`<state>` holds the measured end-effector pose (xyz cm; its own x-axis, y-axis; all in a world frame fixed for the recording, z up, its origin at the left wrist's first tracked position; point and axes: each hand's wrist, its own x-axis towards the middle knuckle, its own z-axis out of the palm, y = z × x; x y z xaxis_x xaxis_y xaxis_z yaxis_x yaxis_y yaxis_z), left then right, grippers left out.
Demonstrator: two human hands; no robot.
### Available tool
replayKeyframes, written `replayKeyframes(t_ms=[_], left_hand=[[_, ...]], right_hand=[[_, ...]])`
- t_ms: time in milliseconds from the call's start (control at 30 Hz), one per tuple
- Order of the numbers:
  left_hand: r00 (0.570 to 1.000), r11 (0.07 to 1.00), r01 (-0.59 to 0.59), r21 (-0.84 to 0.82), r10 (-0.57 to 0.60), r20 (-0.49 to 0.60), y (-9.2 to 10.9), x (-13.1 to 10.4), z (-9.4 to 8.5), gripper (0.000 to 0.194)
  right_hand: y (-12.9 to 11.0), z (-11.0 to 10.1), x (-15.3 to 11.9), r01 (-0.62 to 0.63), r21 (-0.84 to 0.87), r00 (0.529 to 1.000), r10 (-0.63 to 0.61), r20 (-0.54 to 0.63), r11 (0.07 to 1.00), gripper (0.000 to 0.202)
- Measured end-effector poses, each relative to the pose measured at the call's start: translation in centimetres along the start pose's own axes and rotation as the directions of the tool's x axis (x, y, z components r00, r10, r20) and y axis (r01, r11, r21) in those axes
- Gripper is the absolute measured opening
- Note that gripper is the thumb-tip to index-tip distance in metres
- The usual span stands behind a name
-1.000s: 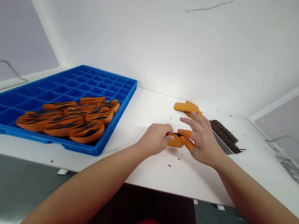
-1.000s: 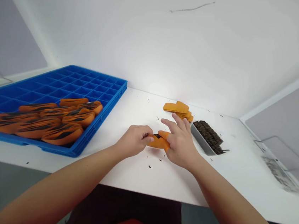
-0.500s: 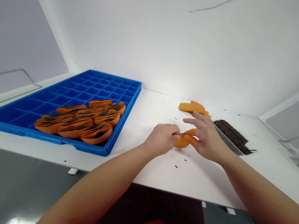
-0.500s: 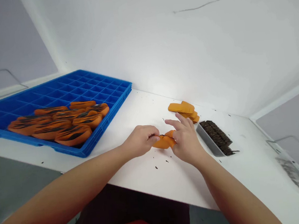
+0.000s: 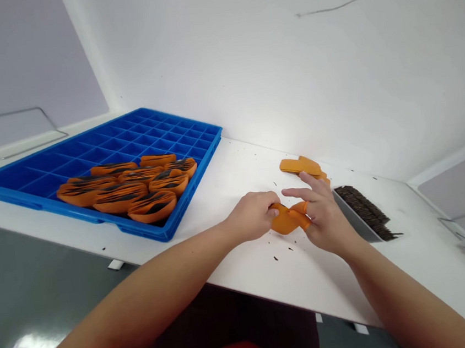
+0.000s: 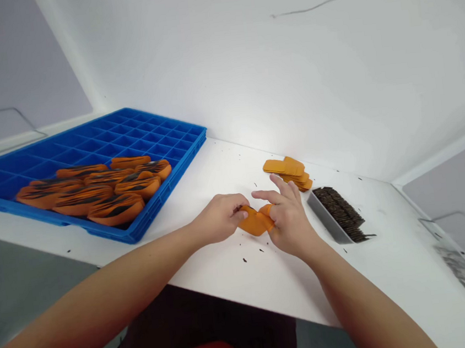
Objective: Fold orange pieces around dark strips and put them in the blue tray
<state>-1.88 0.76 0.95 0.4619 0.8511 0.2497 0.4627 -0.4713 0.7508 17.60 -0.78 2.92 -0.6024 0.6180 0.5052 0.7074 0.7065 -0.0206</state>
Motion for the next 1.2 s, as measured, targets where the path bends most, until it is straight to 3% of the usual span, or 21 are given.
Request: replayKeyframes(t_ms=[467,700,833,967,1200], left_hand=[[0.999,0.996,-0.004,-0.094,-0.001,-0.048,-0.3,0.1,0.1,0.011],[0.997,0.985,-0.016,-0.173,0.004,-0.071,-0.5,0.0,0.1,0.011],[0.996,0.969,0.031,-0.245,-0.051,-0.076,-0.4,0.1,0.1,0.009],[0.987,0.938,0.107,-0.329,-0.141,-0.081,-0.5,0.3,0.3,0.006],[0.98,0.906,0.153,-0.395,-0.191,-0.059,-0.9,0.2,0.6,0.004]], right_hand=[[0.3,1.2,-0.4,-0.087,0.076,0.992,0.093,-0.08,0.993,0.007],[0.7,2.0,-0.9,-0.164,0.17,0.985,0.17,-0.02,0.972,0.011],[0.7,2.1,-1.0,-0.274,0.302,0.961,0.272,0.049,0.913,0.015],[0.3,2.2,-0.8,-0.458,0.432,0.885,0.442,0.144,0.777,0.022],[0.0,2.7,-0.9,-0.482,0.511,0.872,0.448,0.198,0.711,0.023]])
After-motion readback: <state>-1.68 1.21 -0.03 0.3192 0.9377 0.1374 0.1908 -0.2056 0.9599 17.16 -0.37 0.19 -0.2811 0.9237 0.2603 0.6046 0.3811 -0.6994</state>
